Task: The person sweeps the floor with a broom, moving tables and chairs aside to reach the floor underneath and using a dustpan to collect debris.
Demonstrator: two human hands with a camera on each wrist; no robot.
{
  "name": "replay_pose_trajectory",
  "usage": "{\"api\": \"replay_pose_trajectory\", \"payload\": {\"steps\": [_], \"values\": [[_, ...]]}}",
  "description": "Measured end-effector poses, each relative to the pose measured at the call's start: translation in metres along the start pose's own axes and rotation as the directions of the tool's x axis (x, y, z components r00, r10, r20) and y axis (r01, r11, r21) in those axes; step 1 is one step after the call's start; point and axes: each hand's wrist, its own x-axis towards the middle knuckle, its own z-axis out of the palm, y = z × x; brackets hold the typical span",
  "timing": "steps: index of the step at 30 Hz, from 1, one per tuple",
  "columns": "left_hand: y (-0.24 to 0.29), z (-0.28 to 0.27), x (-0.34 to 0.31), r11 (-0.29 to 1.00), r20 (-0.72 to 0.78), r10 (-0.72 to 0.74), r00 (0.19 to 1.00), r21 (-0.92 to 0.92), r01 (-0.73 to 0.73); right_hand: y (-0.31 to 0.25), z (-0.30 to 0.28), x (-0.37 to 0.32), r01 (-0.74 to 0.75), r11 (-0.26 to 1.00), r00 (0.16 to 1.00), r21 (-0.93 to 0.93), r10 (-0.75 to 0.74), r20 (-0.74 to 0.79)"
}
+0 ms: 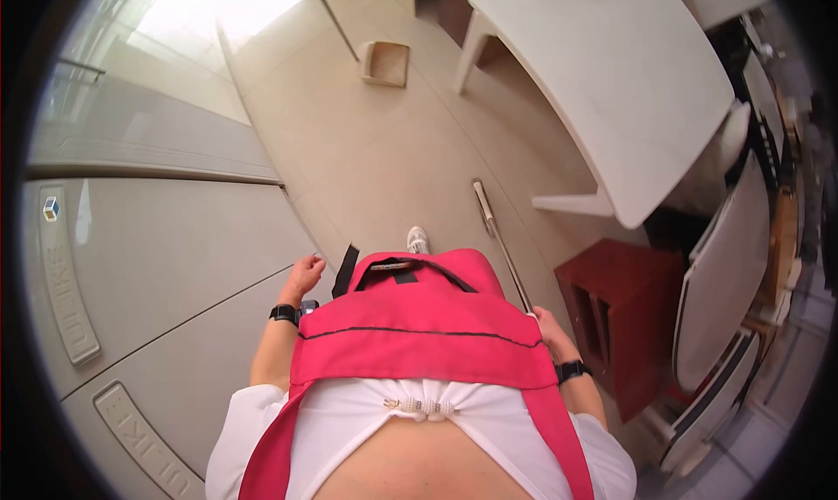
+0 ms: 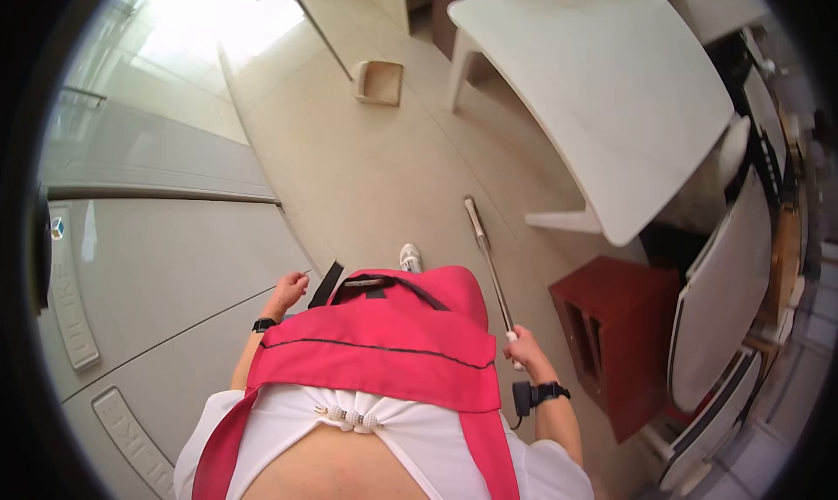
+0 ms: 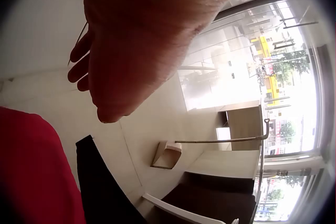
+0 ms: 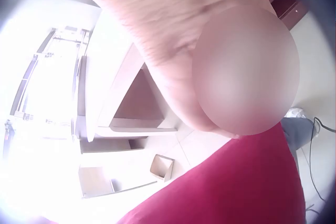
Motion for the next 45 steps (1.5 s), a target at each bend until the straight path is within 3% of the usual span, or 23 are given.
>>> {"api": "replay_pose_trajectory", "payload": {"steps": [1,4,6,9,11,14,16,17,19,21,25,27,30,35,37,39,43,45], "values": [[-0.007,-0.005,-0.002,0.997,-0.034,0.021,0.999,0.074,-0.018,-0.012,-0.002,0.002,0.001,0.999,1.000,0.032,-0.001,-0.004],[0.002,-0.019,-0.004,0.993,-0.043,-0.077,0.996,-0.097,0.072,-0.057,0.013,0.025,0.095,0.993,0.988,0.069,-0.086,-0.128],[0.014,-0.029,0.003,0.990,-0.057,-0.086,0.995,-0.114,0.079,-0.100,0.018,0.051,0.075,0.985,0.991,-0.154,-0.091,-0.102],[0.053,-0.053,0.024,0.994,-0.044,0.096,0.994,0.056,-0.093,-0.144,0.035,0.080,0.087,0.890,0.981,-0.448,-0.154,-0.115],[0.087,-0.072,0.043,0.982,-0.033,0.185,0.982,0.031,-0.184,-0.157,0.046,0.094,0.109,0.817,0.980,-0.566,-0.183,-0.076],[0.139,-0.124,0.081,0.961,-0.004,0.269,0.963,0.073,-0.268,-0.189,0.042,0.092,-0.004,0.884,0.999,-0.467,-0.015,-0.037],[0.174,-0.161,0.111,0.951,-0.020,0.288,0.957,0.127,-0.284,-0.215,0.039,0.066,0.044,0.890,0.998,-0.454,-0.054,-0.010],[0.193,-0.182,0.126,0.948,-0.053,0.289,0.956,0.157,-0.278,-0.236,0.035,0.040,0.136,0.868,0.988,-0.477,-0.154,0.003],[0.226,-0.211,0.156,0.924,-0.137,0.335,0.932,0.243,-0.297,-0.244,0.033,0.036,0.147,0.845,0.985,-0.514,-0.174,-0.005],[0.265,-0.236,0.186,0.873,-0.238,0.428,0.872,0.356,-0.332,-0.235,0.030,0.062,0.019,0.848,0.999,-0.530,-0.042,-0.032],[0.345,-0.271,0.231,0.717,-0.189,0.551,0.813,0.605,-0.346,-0.218,0.032,0.101,-0.081,0.819,0.995,-0.568,0.096,-0.003],[0.383,-0.283,0.258,0.661,-0.245,0.591,0.769,0.694,-0.286,-0.213,0.043,0.131,-0.074,0.753,0.994,-0.654,0.112,0.016],[0.424,-0.309,0.297,0.620,-0.291,0.637,0.714,0.744,-0.250,-0.259,0.052,0.116,-0.152,0.775,0.983,-0.614,0.183,-0.013],[0.491,-0.354,0.362,0.580,-0.355,0.637,0.685,0.806,-0.122,-0.255,0.074,0.114,-0.228,0.791,0.974,-0.567,0.183,-0.135],[0.509,-0.378,0.397,0.578,-0.368,0.555,0.746,0.816,-0.028,-0.301,0.085,0.099,-0.297,0.793,0.955,-0.531,0.263,-0.141],[0.527,-0.398,0.426,0.538,-0.335,0.478,0.812,0.842,0.030,-0.313,0.119,0.094,-0.348,0.840,0.933,-0.417,0.269,-0.238],[0.534,-0.429,0.490,0.408,-0.137,0.470,0.872,0.910,-0.076,-0.338,0.217,0.092,-0.392,0.907,0.877,-0.155,0.318,-0.359],[0.536,-0.440,0.527,0.451,0.024,0.399,0.917,0.865,-0.219,-0.343,0.279,0.105,-0.383,0.923,0.831,0.020,0.354,-0.428]]}}
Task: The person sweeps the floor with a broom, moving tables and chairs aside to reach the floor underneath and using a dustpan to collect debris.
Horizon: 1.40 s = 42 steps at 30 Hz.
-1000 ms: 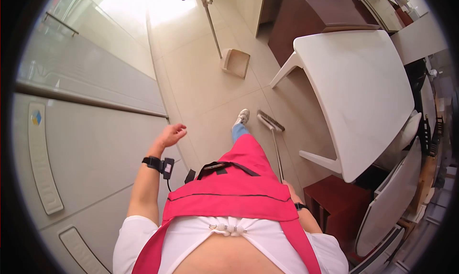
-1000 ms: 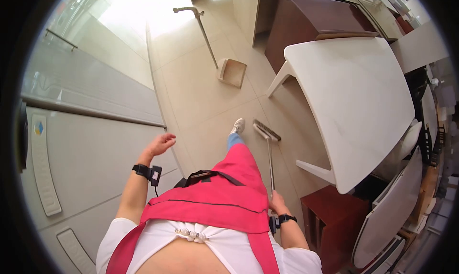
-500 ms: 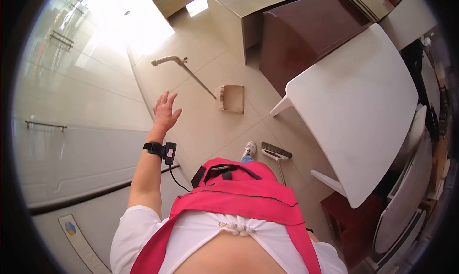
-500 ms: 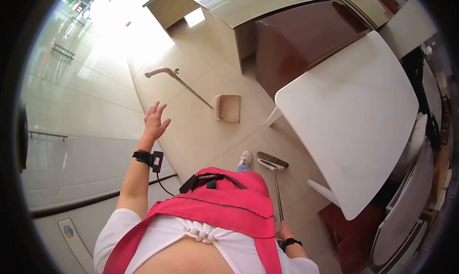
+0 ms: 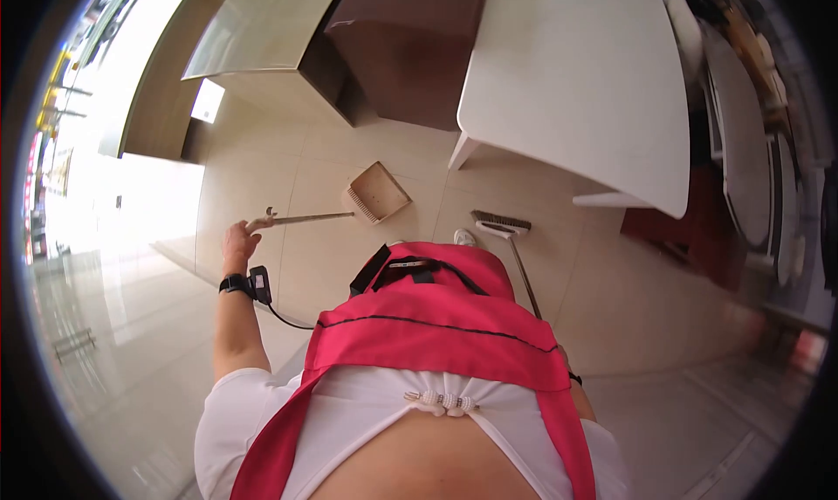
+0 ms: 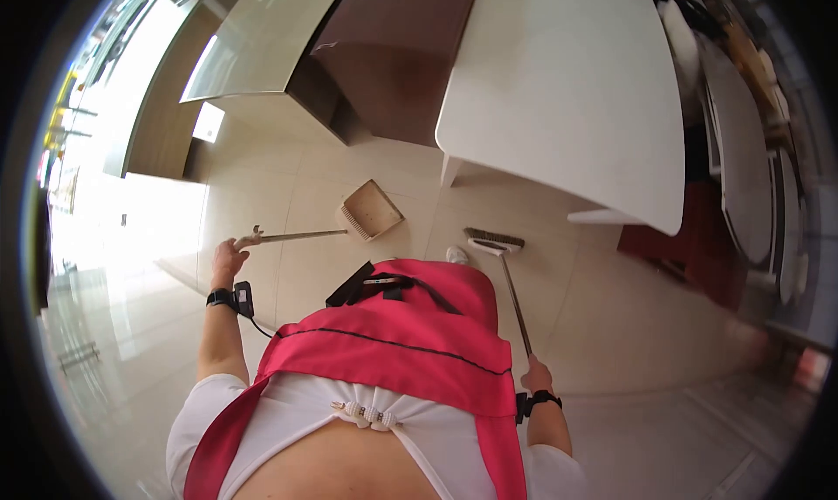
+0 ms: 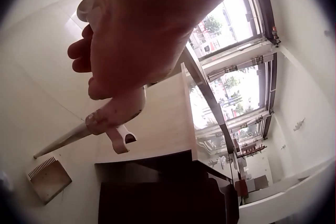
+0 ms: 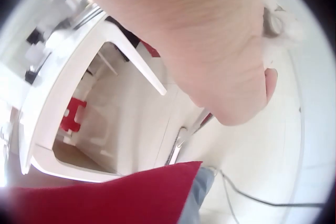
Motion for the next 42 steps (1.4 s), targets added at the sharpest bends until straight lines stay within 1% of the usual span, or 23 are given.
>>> {"api": "replay_pose_trajectory", "payload": {"steps": [3,5,7,10,11,14,16,19,24,25,27,29,31,32,33,35,36,37,38,39,40,41,42], "values": [[-0.024,0.013,0.029,0.977,-0.027,0.181,0.983,-0.108,-0.182,-0.049,0.056,-0.033,0.089,0.953,0.994,0.289,-0.067,-0.087],[-0.019,-0.003,0.013,0.949,-0.055,0.289,0.956,-0.113,-0.294,-0.051,0.118,-0.021,-0.008,0.808,0.998,0.590,0.042,-0.043],[-0.021,-0.007,0.006,0.922,-0.101,0.353,0.930,-0.131,-0.364,-0.087,0.101,-0.041,0.011,0.872,1.000,0.490,-0.011,-0.003],[-0.014,-0.003,-0.005,0.938,-0.145,0.301,0.943,-0.131,-0.320,-0.145,0.032,-0.058,0.007,0.827,0.992,0.563,-0.078,0.102],[-0.008,-0.003,-0.006,0.936,-0.172,0.289,0.942,-0.154,-0.315,-0.150,0.022,-0.048,0.073,0.848,0.980,0.525,-0.158,0.119],[0.010,0.002,-0.015,0.927,-0.232,0.250,0.940,-0.222,-0.301,-0.169,-0.003,-0.003,-0.002,0.720,0.921,0.694,-0.269,0.281],[0.045,-0.001,-0.023,0.924,-0.246,0.220,0.944,-0.258,-0.282,-0.178,-0.018,0.051,-0.076,0.593,0.865,0.802,-0.361,0.349],[0.076,0.017,-0.006,0.961,-0.209,0.213,0.955,-0.129,-0.243,-0.220,0.001,0.156,-0.115,0.430,0.786,0.896,-0.512,0.347],[0.116,0.024,-0.018,0.979,-0.252,0.199,0.947,0.014,-0.202,-0.265,-0.019,0.272,-0.066,0.443,0.665,0.894,-0.649,0.370],[0.096,0.052,-0.006,0.982,-0.248,0.181,0.952,0.002,-0.187,-0.292,0.014,0.298,-0.067,0.441,0.646,0.895,-0.664,0.376],[0.109,0.056,-0.005,0.985,-0.275,0.171,0.946,0.018,-0.173,-0.318,0.020,0.352,-0.240,0.413,0.582,0.879,-0.663,0.471],[0.119,0.052,-0.014,0.984,-0.268,0.178,0.947,0.022,-0.179,-0.340,-0.008,0.348,-0.321,0.390,0.640,0.863,-0.583,0.501],[0.124,0.052,-0.019,0.971,-0.231,0.241,0.943,0.057,-0.234,-0.337,0.004,0.358,-0.384,0.402,0.653,0.831,-0.518,0.552],[0.107,0.070,-0.010,0.962,-0.211,0.270,0.939,0.097,-0.255,-0.343,0.043,0.372,-0.419,0.399,0.654,0.816,-0.491,0.576],[0.109,0.074,-0.009,0.957,-0.180,0.288,0.941,0.099,-0.274,-0.325,0.058,0.373,-0.411,0.304,0.707,0.859,-0.488,0.511],[0.112,0.063,-0.010,0.944,-0.113,0.323,0.940,0.108,-0.312,-0.270,0.044,0.339,-0.536,0.054,0.700,0.843,-0.530,0.479],[0.120,0.067,-0.006,0.932,-0.089,0.357,0.930,0.101,-0.348,-0.239,0.034,0.325,-0.538,0.016,0.736,0.843,-0.480,0.478],[0.133,0.070,-0.002,0.919,-0.065,0.389,0.919,0.094,-0.382,-0.206,0.024,0.310,-0.558,-0.089,0.756,0.825,-0.465,0.461],[0.150,0.078,0.005,0.906,-0.044,0.419,0.907,0.086,-0.415,-0.175,0.008,0.296,-0.536,-0.089,0.777,0.840,-0.443,0.448],[0.171,0.082,0.011,0.884,-0.027,0.460,0.887,0.108,-0.455,-0.138,0.016,0.303,-0.523,-0.052,0.785,0.851,-0.418,0.457],[0.189,0.087,0.016,0.861,0.003,0.497,0.868,0.122,-0.493,-0.104,0.033,0.303,-0.524,-0.111,0.816,0.844,-0.349,0.461],[0.210,0.088,0.015,0.836,0.033,0.532,0.846,0.139,-0.531,-0.094,-0.005,0.259,-0.487,-0.184,0.868,0.854,-0.208,0.450],[0.230,0.086,0.016,0.807,0.064,0.567,0.821,0.158,-0.569,-0.059,0.014,0.257,-0.460,-0.250,0.887,0.852,-0.183,0.425]]}}
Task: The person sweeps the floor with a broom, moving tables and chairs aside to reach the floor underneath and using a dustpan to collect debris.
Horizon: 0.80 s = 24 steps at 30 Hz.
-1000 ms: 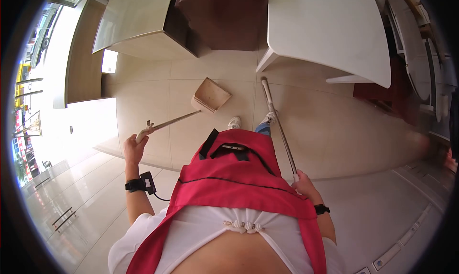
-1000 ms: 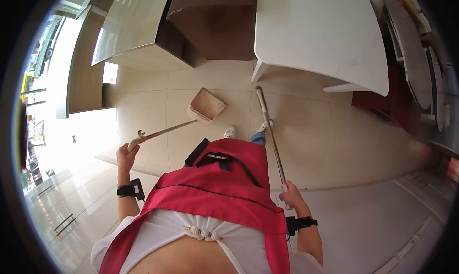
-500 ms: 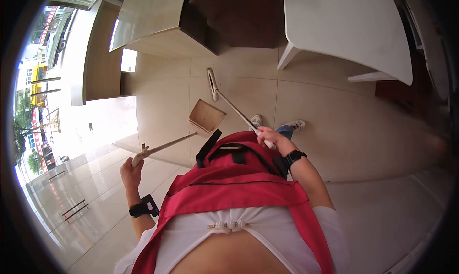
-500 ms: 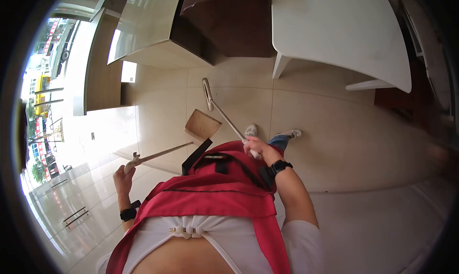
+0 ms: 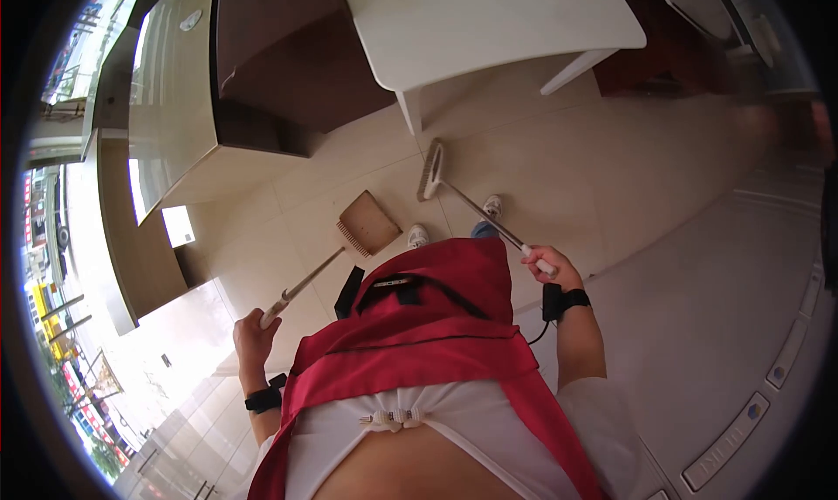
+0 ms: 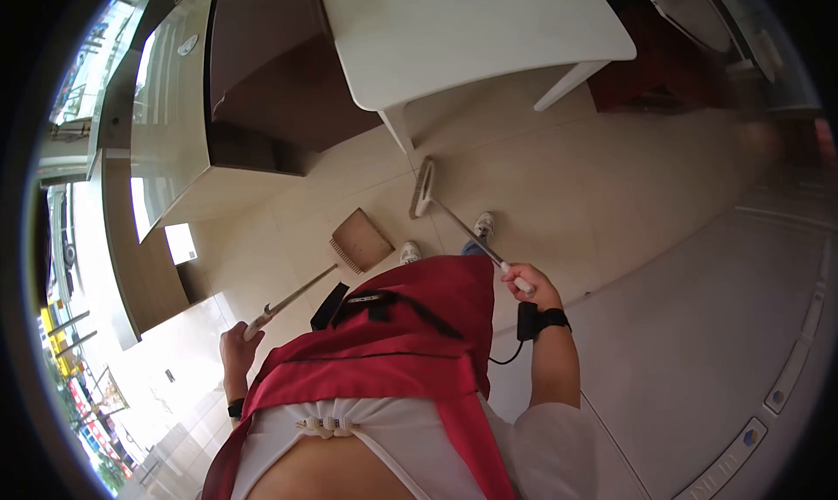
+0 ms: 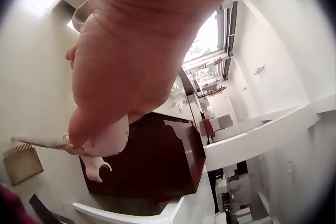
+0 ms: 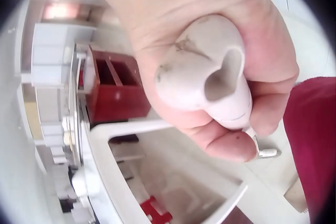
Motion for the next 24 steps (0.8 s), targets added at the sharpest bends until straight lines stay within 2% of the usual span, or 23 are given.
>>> {"api": "replay_pose_trajectory", "payload": {"steps": [1,2,4,5,7,10,11,14,15,18,20,22,24], "values": [[0.012,0.001,0.011,0.998,-0.002,0.069,0.998,0.012,-0.069,0.011,-0.038,0.000,0.039,0.997,0.999,0.062,-0.038,-0.017],[0.024,0.000,0.021,0.995,0.004,0.101,0.995,0.015,-0.101,0.016,-0.043,-0.018,0.105,0.986,0.986,0.131,-0.086,-0.140],[0.058,-0.002,0.035,0.986,0.009,0.167,0.986,0.016,-0.167,0.013,-0.049,-0.073,0.257,0.936,0.909,0.240,-0.150,-0.389],[0.073,0.000,0.044,0.982,0.015,0.188,0.982,-0.006,-0.188,0.027,-0.065,-0.074,0.411,0.890,0.862,0.200,-0.307,-0.403],[0.110,0.001,0.057,0.974,0.024,0.224,0.974,-0.050,-0.223,0.044,-0.095,-0.081,0.680,0.725,0.694,0.107,-0.590,-0.413],[0.175,0.008,0.071,0.948,0.040,0.318,0.947,-0.046,-0.316,0.002,-0.104,-0.118,0.425,0.852,0.845,0.306,-0.253,-0.471],[0.195,0.010,0.072,0.946,0.050,0.325,0.944,-0.034,-0.323,0.016,-0.163,-0.085,0.267,0.945,0.951,0.189,-0.227,-0.208],[0.255,0.013,0.081,0.930,0.045,0.366,0.929,0.009,-0.367,-0.003,-0.162,-0.098,0.300,0.939,0.940,0.169,-0.261,-0.218],[0.278,0.013,0.085,0.922,0.043,0.387,0.921,0.019,-0.388,-0.021,-0.159,-0.109,0.325,0.926,0.929,0.192,-0.275,-0.247],[0.347,0.016,0.098,0.914,0.036,0.404,0.914,0.029,-0.405,-0.066,-0.192,-0.085,0.428,0.852,0.903,0.303,-0.386,-0.189],[0.396,0.021,0.106,0.895,0.035,0.440,0.897,0.055,-0.442,-0.110,-0.211,-0.076,0.548,0.773,0.835,0.321,-0.531,-0.146],[0.434,0.028,0.110,0.879,0.044,0.470,0.882,0.068,-0.472,-0.140,-0.232,-0.019,0.706,0.608,0.696,0.364,-0.691,-0.197],[0.486,0.032,0.107,0.859,0.065,0.503,0.862,0.068,-0.507,-0.181,-0.277,0.047,0.507,0.511,0.822,0.694,-0.527,-0.213]]}}
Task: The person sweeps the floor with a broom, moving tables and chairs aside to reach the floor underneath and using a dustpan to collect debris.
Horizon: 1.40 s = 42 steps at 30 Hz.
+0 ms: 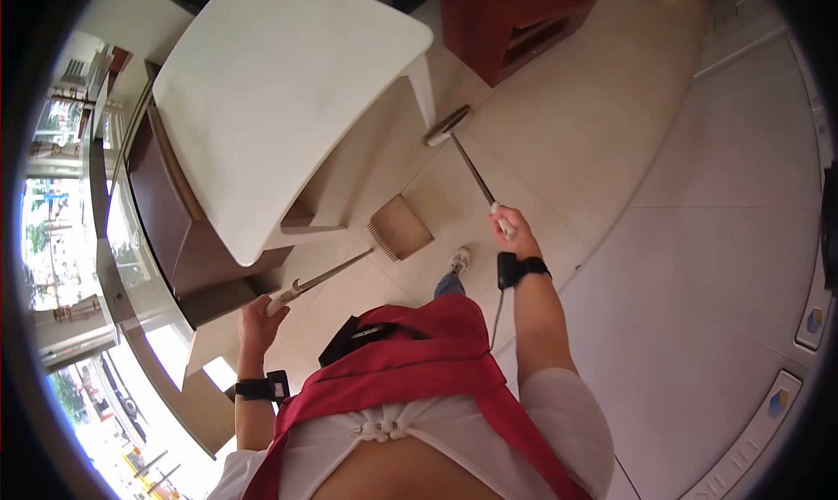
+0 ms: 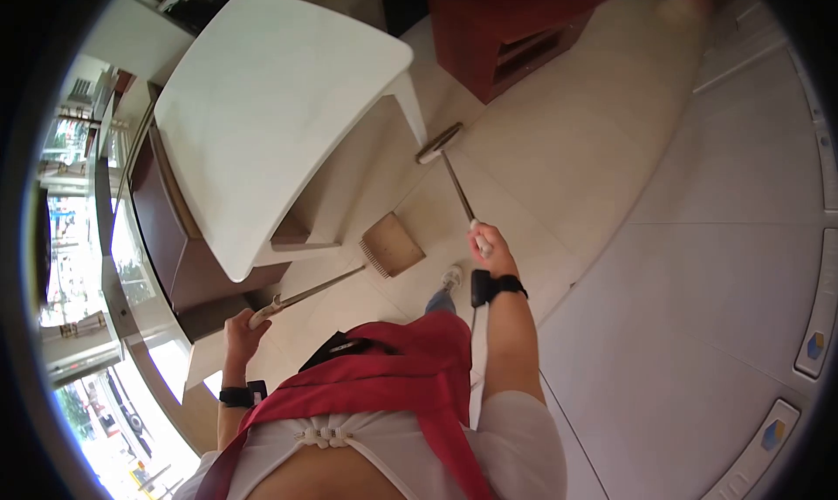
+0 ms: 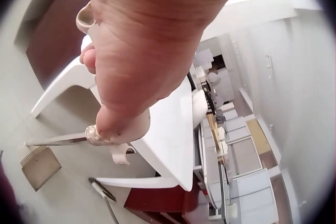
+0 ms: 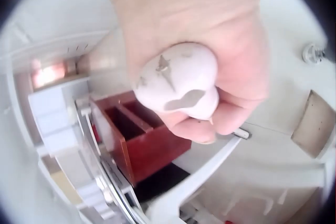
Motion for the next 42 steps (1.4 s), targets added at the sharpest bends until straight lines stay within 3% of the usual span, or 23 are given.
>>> {"api": "replay_pose_trajectory", "payload": {"steps": [3,6,9,10,12,14,15,19,23,27,32,36,37,39,40,42], "values": [[0.052,-0.001,0.030,0.996,0.014,0.066,0.998,0.064,-0.066,0.002,-0.037,0.053,0.175,0.981,0.984,0.089,-0.176,0.010],[0.083,-0.005,0.054,0.990,0.024,0.115,0.993,0.078,-0.116,0.002,-0.066,-0.018,0.345,0.921,0.935,-0.182,-0.355,-0.021],[0.113,-0.001,0.094,0.994,0.088,0.072,0.993,0.081,-0.079,-0.002,-0.116,-0.084,0.140,0.970,0.989,-0.197,-0.148,-0.028],[0.122,0.001,0.106,0.991,0.080,0.117,0.990,0.060,-0.122,-0.001,-0.119,-0.115,0.087,0.973,0.994,-0.215,-0.100,-0.050],[0.126,0.003,0.125,0.979,0.064,0.201,0.977,0.023,-0.203,0.024,-0.124,-0.154,-0.026,0.948,0.977,-0.318,-0.044,-0.209],[0.142,0.008,0.145,0.967,0.056,0.253,0.966,-0.031,-0.252,0.047,-0.133,-0.164,-0.182,0.982,0.941,-0.055,0.158,-0.298],[0.153,0.011,0.164,0.964,0.082,0.266,0.961,-0.021,-0.265,0.049,-0.131,-0.161,-0.251,0.964,0.909,0.086,0.265,-0.322],[0.176,0.016,0.214,0.936,0.096,0.352,0.931,-0.002,-0.353,0.019,-0.012,-0.167,-0.369,0.920,0.865,-0.135,0.286,-0.413],[0.208,0.020,0.251,0.922,0.113,0.387,0.915,-0.024,-0.387,-0.004,0.001,-0.122,-0.104,0.993,0.938,0.048,0.115,-0.328],[0.234,0.029,0.279,0.926,0.132,0.376,0.917,-0.027,-0.376,-0.056,0.032,-0.113,0.011,0.999,0.931,-0.035,-0.023,-0.363],[0.288,0.044,0.307,0.947,0.131,0.321,0.938,-0.010,-0.322,-0.177,0.000,-0.024,0.092,0.976,0.948,-0.199,-0.147,-0.283],[0.312,0.061,0.318,0.957,0.144,0.284,0.948,0.019,-0.289,-0.288,-0.043,0.117,0.216,0.950,0.936,-0.225,-0.267,-0.229],[0.326,0.062,0.320,0.967,0.144,0.249,0.958,0.026,-0.255,-0.319,-0.051,0.151,0.282,0.890,0.926,-0.358,-0.350,-0.141],[0.358,0.064,0.321,0.984,0.142,0.172,0.975,0.016,-0.175,-0.382,-0.052,0.216,0.306,0.881,0.920,-0.361,-0.371,-0.126],[0.370,0.063,0.324,0.986,0.145,0.161,0.976,0.023,-0.166,-0.408,-0.047,0.244,0.258,0.937,0.930,-0.234,-0.307,-0.204],[0.387,0.060,0.330,0.989,0.150,0.132,0.980,0.040,-0.140,-0.449,-0.039,0.296,0.258,0.938,0.913,-0.234,-0.315,-0.259]]}}
